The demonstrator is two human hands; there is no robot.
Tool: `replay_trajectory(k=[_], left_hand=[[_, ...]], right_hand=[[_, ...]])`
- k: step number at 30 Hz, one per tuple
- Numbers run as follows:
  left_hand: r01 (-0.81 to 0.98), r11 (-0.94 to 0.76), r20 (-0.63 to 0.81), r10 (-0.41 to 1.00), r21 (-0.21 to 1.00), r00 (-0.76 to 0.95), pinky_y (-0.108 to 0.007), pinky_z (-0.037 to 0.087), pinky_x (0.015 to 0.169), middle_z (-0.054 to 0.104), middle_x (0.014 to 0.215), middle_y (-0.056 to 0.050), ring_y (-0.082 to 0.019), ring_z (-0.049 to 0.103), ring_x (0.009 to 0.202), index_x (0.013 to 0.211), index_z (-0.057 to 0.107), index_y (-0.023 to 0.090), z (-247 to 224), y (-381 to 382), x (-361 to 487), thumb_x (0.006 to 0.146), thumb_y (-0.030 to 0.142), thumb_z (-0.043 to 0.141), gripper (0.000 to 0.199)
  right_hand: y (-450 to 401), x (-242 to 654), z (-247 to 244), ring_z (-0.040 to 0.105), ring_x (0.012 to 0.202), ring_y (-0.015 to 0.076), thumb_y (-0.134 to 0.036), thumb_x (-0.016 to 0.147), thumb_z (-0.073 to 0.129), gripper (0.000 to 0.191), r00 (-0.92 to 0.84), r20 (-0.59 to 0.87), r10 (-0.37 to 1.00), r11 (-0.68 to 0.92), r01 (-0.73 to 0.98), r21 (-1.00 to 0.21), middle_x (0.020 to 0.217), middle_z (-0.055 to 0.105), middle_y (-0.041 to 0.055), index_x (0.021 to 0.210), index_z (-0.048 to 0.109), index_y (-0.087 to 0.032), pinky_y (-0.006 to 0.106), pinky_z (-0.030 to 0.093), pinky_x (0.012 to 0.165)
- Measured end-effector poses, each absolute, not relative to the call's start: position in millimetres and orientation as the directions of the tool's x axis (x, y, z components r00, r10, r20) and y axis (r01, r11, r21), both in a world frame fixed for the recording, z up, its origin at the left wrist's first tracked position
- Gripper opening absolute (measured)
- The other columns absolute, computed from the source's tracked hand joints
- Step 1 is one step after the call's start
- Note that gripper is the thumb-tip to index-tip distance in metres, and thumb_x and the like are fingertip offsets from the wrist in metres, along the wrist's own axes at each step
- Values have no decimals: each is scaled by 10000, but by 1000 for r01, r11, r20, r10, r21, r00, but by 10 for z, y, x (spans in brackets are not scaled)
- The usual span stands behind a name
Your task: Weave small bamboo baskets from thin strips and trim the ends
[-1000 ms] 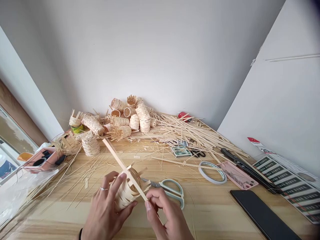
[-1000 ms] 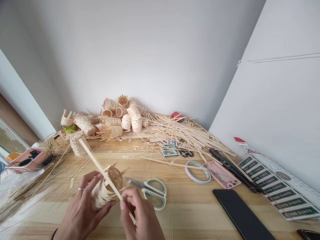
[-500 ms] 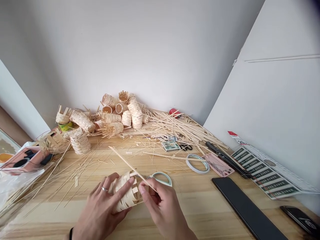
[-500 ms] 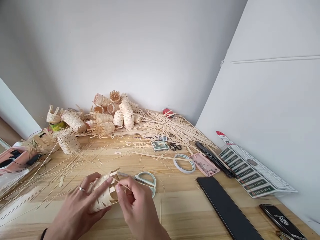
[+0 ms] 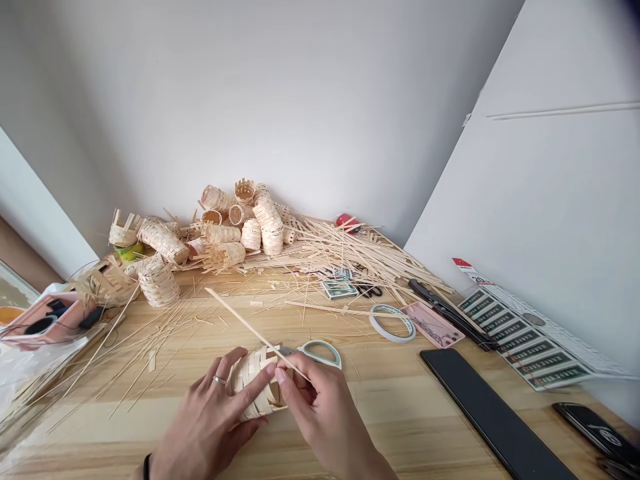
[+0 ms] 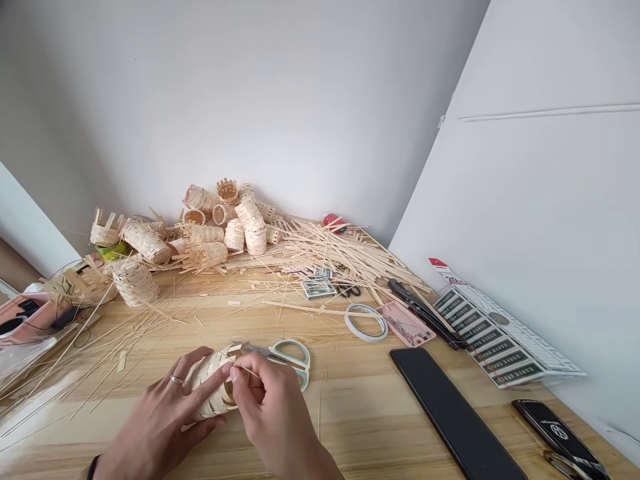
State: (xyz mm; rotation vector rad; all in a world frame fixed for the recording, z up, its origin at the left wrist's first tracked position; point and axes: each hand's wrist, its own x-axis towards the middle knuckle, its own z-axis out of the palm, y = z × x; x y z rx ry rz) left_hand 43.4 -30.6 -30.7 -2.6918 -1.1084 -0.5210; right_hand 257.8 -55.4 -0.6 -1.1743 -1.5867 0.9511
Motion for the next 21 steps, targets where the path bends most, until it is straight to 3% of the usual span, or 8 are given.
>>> replay_trajectory(k=[8,15,21], left_hand=[[726,-686,439,640,-44,631,-379,683,670,592,1373,-161,-312,724,1062,1537,468,384,-364,-284,421,1031,393,550,513],[718,-693,442,627,-59,641,-367,683,690,613,1354,-154,-295,743,1038,1514,490,368,-393,-280,423,1022,414,564,499],[711,-701,462,612,-60,642,-375,670,730,687,1281,-132,-302,740,1032,1482,540,331,-365,-328,448,996,426,601,499]], right_hand=[[-552,2557,8,398,553,125,-419,1003,529,282,-68,208,976,219,314,-924,634,459,-39,867,620,-189,243,328,515],[-558,2540,8,353,520,109,-380,1005,506,333,-98,195,976,216,305,-928,577,389,-62,721,506,-206,254,262,504],[-536,2587,66,380,596,126,-298,956,543,345,-83,233,969,248,326,-912,625,380,-47,641,429,-214,265,307,565]])
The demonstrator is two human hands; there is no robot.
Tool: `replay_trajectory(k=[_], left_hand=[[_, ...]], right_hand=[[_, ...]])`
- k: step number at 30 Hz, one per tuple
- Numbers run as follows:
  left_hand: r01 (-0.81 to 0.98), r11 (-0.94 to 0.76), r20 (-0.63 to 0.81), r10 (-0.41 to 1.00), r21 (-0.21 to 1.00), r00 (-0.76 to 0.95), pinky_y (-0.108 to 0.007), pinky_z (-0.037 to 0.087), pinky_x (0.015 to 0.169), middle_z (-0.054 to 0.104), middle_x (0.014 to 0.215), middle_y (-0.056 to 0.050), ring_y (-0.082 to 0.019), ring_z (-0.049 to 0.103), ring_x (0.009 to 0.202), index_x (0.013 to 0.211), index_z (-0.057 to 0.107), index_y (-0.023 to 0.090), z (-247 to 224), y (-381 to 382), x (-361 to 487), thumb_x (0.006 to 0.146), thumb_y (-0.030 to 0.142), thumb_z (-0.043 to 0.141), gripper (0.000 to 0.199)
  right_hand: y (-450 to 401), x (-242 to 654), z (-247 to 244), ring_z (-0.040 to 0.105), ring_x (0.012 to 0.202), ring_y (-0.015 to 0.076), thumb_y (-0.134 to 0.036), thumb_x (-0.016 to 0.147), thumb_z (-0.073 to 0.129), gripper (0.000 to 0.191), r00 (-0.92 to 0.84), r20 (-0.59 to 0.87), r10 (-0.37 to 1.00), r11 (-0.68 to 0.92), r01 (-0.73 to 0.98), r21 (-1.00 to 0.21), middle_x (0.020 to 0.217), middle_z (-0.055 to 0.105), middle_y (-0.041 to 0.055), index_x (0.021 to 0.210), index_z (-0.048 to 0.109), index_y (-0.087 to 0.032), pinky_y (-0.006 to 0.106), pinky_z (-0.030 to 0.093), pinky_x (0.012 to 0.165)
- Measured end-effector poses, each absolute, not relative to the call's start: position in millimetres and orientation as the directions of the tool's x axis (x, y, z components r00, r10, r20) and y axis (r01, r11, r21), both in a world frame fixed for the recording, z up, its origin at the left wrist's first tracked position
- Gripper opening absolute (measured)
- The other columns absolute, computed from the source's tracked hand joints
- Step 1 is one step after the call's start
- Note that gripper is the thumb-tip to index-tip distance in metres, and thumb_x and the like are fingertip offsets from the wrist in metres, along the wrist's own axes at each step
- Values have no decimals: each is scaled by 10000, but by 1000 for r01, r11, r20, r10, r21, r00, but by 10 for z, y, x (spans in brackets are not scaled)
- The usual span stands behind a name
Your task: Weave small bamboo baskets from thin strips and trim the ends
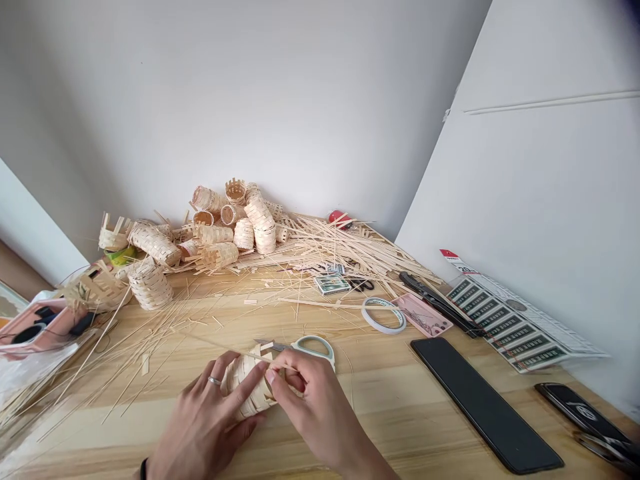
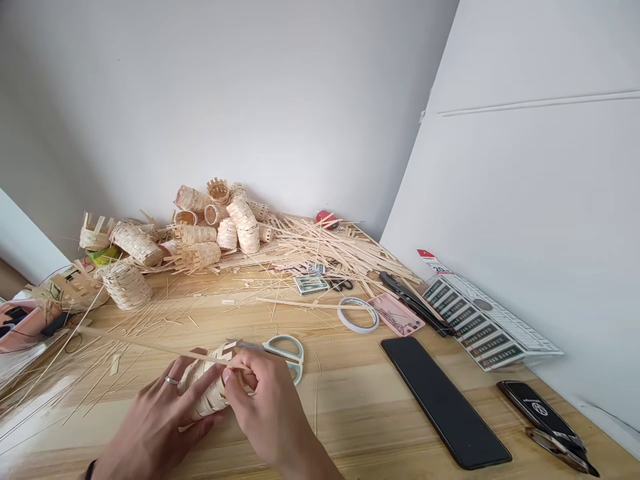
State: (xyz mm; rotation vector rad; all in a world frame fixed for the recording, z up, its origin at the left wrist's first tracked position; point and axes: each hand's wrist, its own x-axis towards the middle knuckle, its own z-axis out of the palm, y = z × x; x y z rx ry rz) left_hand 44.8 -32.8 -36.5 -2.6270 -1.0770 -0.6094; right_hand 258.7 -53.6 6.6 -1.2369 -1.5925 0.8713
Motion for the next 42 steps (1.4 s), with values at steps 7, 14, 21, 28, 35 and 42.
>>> replay_trajectory(k=[7,14,21,28,35,42], left_hand=[[709,-702,392,674,73,627,-368,643,881,661,1404,-108,-306,659,1260,1556,454,342,-330,-380,451,959,331,638,625],[710,-697,389,684,102,617,-396,660,865,667,1375,-112,-312,687,1223,1594,384,368,-355,-381,439,978,391,620,660],[722,-680,387,705,130,594,-374,669,816,677,1364,-96,-307,730,1150,1602,338,377,-295,-365,439,986,412,608,673],[798,-525,370,833,295,411,-410,677,735,573,1403,-116,-255,803,897,1598,264,401,-277,-270,355,1040,451,506,610],[868,-441,429,846,228,317,-392,654,598,600,1391,-112,-272,801,830,1581,280,359,-328,-263,370,985,495,585,684],[904,-389,481,836,180,264,-359,608,509,644,1305,-123,-270,788,744,1497,386,280,-339,-243,351,968,502,604,614]], right_hand=[[-535,2620,99,470,702,158,-134,847,526,182,-99,265,959,283,346,-894,706,508,-17,678,532,-202,282,359,651],[-549,2605,121,467,684,151,-73,787,528,180,-88,295,951,308,332,-892,695,514,-23,663,526,-203,269,362,642],[-546,2614,88,559,770,176,-141,866,548,136,-83,297,951,307,337,-890,800,619,20,760,614,-196,284,430,696],[-581,2663,9,623,1085,225,-419,1118,307,394,65,335,940,289,367,-884,1118,661,82,1245,630,-232,352,508,960],[-546,2643,33,646,858,198,-384,1108,395,384,-28,350,936,337,356,-872,905,660,50,961,712,-223,294,519,791],[-557,2539,-44,566,671,166,-458,1069,450,295,-122,240,963,262,211,-942,772,591,10,945,569,-219,263,472,611]])
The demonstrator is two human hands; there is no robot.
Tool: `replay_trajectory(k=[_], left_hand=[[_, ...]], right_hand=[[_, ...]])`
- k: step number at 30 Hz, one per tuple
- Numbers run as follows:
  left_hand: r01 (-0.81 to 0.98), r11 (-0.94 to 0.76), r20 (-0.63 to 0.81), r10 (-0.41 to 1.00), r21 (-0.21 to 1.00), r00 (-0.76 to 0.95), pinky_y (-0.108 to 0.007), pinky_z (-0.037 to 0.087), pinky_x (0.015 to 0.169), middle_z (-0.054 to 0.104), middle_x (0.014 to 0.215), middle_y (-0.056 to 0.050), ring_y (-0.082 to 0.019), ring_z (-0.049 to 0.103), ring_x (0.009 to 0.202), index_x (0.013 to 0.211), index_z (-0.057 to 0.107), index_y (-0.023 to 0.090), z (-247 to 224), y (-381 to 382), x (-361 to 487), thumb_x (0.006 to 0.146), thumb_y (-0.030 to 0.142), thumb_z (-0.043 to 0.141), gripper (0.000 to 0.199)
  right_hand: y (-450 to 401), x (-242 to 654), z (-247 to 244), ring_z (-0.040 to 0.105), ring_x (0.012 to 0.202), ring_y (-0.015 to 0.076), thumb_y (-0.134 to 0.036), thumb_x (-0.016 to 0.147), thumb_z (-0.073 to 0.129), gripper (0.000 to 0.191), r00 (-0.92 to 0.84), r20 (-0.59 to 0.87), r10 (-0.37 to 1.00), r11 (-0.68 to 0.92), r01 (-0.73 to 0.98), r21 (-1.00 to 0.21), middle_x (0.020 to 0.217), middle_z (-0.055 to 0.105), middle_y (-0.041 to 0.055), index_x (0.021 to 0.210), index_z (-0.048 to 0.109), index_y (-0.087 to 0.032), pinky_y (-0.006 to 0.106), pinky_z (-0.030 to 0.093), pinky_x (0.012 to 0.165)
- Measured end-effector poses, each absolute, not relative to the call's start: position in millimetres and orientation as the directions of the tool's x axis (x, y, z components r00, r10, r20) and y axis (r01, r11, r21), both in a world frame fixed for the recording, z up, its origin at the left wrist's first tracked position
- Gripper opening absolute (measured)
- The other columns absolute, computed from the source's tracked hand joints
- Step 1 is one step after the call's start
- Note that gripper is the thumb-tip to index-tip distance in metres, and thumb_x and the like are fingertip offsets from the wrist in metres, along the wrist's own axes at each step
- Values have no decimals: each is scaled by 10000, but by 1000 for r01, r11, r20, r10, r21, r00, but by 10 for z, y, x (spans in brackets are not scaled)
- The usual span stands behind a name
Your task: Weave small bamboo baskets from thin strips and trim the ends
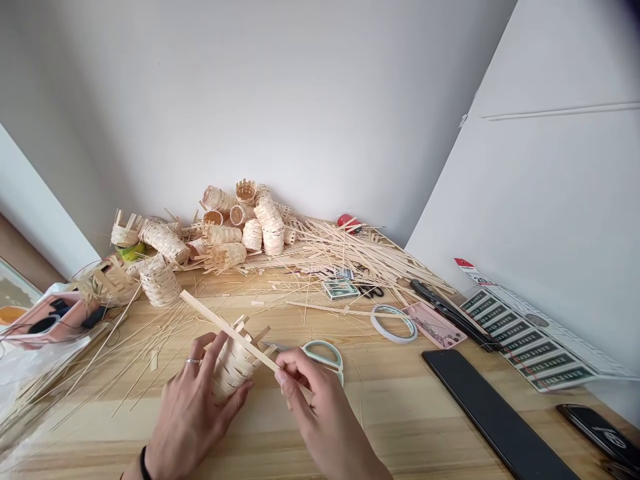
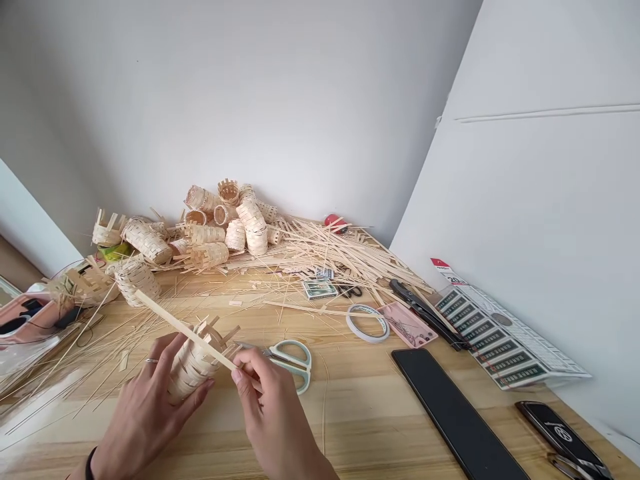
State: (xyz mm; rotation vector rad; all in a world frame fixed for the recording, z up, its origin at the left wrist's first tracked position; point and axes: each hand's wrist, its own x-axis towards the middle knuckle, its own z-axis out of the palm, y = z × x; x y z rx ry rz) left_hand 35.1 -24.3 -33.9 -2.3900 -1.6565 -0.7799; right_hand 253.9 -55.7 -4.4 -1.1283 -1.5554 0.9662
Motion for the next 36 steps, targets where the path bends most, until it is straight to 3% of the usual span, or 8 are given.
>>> replay_trajectory(k=[4,9,13,18,22,26,31,36], left_hand=[[887,-400,469,844,229,260,-380,625,546,619,1353,-125,-276,793,781,1545,336,306,-308,-263,373,975,513,592,658],[831,-467,438,843,303,313,-406,660,665,593,1396,-135,-285,793,911,1558,308,304,-281,-305,396,996,499,560,646],[838,-479,482,817,260,317,-414,662,677,592,1382,-152,-297,786,933,1557,315,286,-304,-310,398,999,515,556,650],[860,-485,534,775,161,337,-379,633,553,594,1329,-165,-260,770,759,1555,340,260,-343,-309,405,1026,533,501,616],[852,-510,583,730,117,357,-396,646,599,584,1341,-186,-283,774,825,1554,347,237,-343,-314,421,1038,530,486,609],[836,-528,553,745,149,373,-377,651,630,602,1366,-191,-260,780,811,1559,335,219,-322,-310,416,1045,511,480,608],[814,-548,615,713,190,336,-375,647,626,650,1322,-190,-292,795,866,1504,372,196,-315,-273,385,1015,532,537,616],[818,-533,592,738,217,324,-346,633,615,644,1348,-166,-278,796,866,1550,343,248,-267,-246,346,1021,463,545,606]], right_hand=[[-572,2499,-104,532,617,153,-497,1072,395,317,-173,152,973,181,165,-970,745,538,-12,914,468,-232,256,421,547],[-587,2477,-111,544,598,155,-484,1061,418,289,-213,121,969,165,201,-966,723,568,-10,938,474,-228,268,419,559],[-598,2475,-75,522,571,131,-469,1061,431,271,-207,105,973,137,147,-980,728,560,-22,942,461,-228,252,401,542],[-619,2446,-61,488,518,111,-457,1060,432,248,-200,74,977,91,80,-993,701,542,-42,953,430,-233,240,390,516],[-629,2444,-89,484,509,110,-445,1060,435,234,-231,74,970,96,85,-992,698,550,-41,955,430,-235,237,382,503],[-612,2483,-78,506,561,126,-420,1065,427,226,-253,130,959,176,165,-970,705,553,-29,951,467,-229,242,389,533],[-571,2558,-19,517,598,129,-368,1054,462,266,-210,199,957,249,250,-936,694,577,-15,843,521,-217,244,372,563],[-544,2632,-12,526,600,134,-365,1053,478,272,-216,198,956,254,275,-927,685,577,-19,832,540,-219,245,368,568]])
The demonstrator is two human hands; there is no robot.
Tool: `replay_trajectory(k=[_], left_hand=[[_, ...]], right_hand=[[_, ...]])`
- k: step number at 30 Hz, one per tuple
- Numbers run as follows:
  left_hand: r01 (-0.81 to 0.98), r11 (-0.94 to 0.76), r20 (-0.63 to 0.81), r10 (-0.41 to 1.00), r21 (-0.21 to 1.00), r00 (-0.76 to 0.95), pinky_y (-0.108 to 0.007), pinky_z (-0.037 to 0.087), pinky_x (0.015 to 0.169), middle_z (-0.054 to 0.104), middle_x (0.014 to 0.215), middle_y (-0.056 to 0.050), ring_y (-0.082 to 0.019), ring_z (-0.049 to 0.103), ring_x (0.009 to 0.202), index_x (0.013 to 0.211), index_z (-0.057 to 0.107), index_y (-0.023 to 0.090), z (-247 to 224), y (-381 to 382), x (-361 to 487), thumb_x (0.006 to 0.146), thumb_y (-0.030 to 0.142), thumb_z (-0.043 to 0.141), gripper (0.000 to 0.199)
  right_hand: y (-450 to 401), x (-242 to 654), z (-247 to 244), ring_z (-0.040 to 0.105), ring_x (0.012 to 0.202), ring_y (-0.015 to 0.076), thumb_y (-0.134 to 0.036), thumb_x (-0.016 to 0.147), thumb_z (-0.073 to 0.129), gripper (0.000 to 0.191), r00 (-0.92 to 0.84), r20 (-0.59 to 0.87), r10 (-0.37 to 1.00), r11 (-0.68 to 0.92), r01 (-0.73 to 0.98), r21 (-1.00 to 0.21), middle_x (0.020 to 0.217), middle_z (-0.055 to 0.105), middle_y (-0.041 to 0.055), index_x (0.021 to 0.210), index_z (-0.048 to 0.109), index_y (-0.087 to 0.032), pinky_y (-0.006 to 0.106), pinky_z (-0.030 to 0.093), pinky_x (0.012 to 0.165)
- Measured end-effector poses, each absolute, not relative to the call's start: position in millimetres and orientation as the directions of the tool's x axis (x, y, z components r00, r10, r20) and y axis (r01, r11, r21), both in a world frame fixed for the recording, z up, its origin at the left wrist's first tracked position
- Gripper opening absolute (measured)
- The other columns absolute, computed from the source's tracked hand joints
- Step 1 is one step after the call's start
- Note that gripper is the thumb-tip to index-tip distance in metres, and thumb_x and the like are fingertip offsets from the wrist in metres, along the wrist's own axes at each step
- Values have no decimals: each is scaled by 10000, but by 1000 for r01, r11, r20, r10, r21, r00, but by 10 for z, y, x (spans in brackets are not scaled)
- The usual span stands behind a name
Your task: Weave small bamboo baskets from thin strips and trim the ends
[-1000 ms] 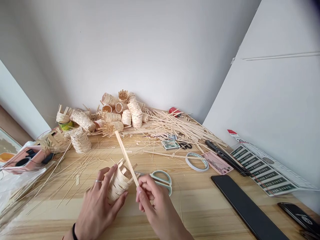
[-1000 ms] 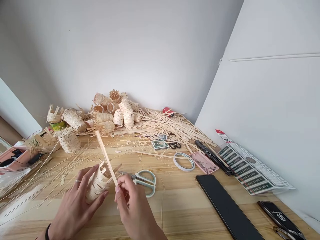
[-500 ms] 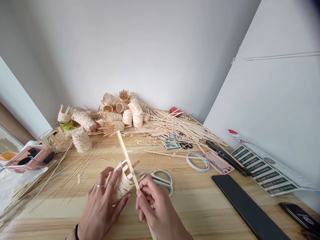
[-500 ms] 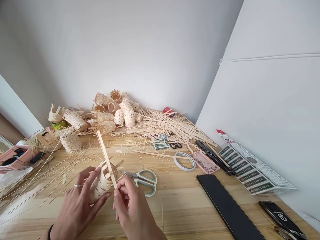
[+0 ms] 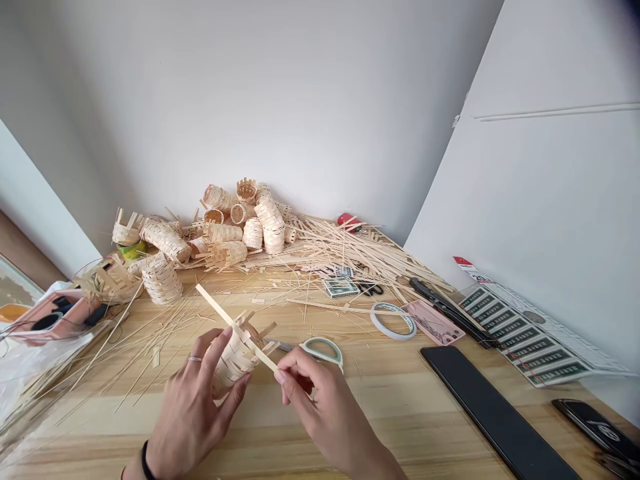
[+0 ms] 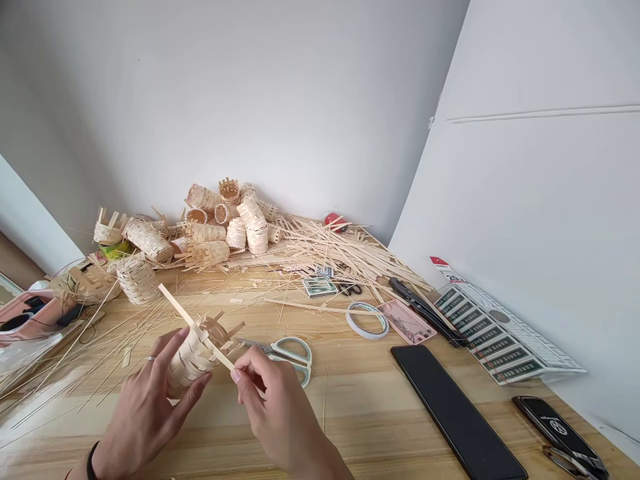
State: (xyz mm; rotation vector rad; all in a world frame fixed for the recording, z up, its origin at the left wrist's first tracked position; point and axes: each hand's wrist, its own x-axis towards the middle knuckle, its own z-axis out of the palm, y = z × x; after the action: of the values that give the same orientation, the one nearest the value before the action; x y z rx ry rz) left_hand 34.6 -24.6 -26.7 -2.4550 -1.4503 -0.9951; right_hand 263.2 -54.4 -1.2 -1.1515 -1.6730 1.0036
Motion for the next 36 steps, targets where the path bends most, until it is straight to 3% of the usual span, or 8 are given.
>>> replay_trajectory(k=[4,10,14,19,25,30,36], left_hand=[[833,-495,561,774,246,294,-354,626,626,617,1390,-161,-277,789,874,1599,298,297,-208,-230,299,1025,437,536,638],[785,-509,471,821,352,321,-416,633,806,559,1439,-142,-280,759,1025,1607,308,344,-179,-229,267,1045,391,513,600],[771,-480,404,858,417,316,-397,634,788,545,1472,-120,-263,764,1002,1613,301,381,-178,-220,262,1054,385,495,592],[728,-465,377,877,503,299,-457,618,914,605,1491,-125,-320,696,1212,1636,244,337,-186,-197,236,1058,425,489,634],[713,-447,339,891,540,302,-523,609,958,686,1401,-148,-327,718,1200,1636,201,318,-244,-177,237,1046,485,514,688],[699,-452,353,888,554,294,-520,646,927,597,1510,-190,-309,770,1102,1635,176,339,-333,-161,251,998,511,600,785],[641,-466,377,882,610,282,-502,638,983,564,1544,-155,-294,737,1183,1601,220,352,-337,-149,267,984,471,635,753]], right_hand=[[-524,2689,-14,539,622,139,-361,1061,480,261,-247,190,950,265,324,-908,686,589,-21,866,579,-219,250,371,593],[-461,2780,-8,570,670,149,-323,1060,501,244,-244,245,938,327,395,-858,708,596,-17,889,644,-224,257,382,628],[-426,2828,8,605,685,151,-303,1054,519,235,-243,253,937,334,397,-855,727,636,-10,893,670,-224,256,402,649],[-431,2844,8,618,700,155,-308,1058,517,227,-242,261,935,341,401,-850,735,649,-7,927,683,-223,257,420,663],[-462,2774,26,599,725,160,-257,1043,523,231,-260,283,923,370,404,-837,772,658,2,865,666,-220,257,422,662],[-485,2715,44,576,708,156,-246,1050,501,242,-308,293,905,400,381,-834,789,661,6,866,657,-223,259,417,657],[-493,2735,37,556,692,149,-253,1049,509,232,-306,300,903,406,386,-828,777,647,3,880,665,-220,257,408,643]])
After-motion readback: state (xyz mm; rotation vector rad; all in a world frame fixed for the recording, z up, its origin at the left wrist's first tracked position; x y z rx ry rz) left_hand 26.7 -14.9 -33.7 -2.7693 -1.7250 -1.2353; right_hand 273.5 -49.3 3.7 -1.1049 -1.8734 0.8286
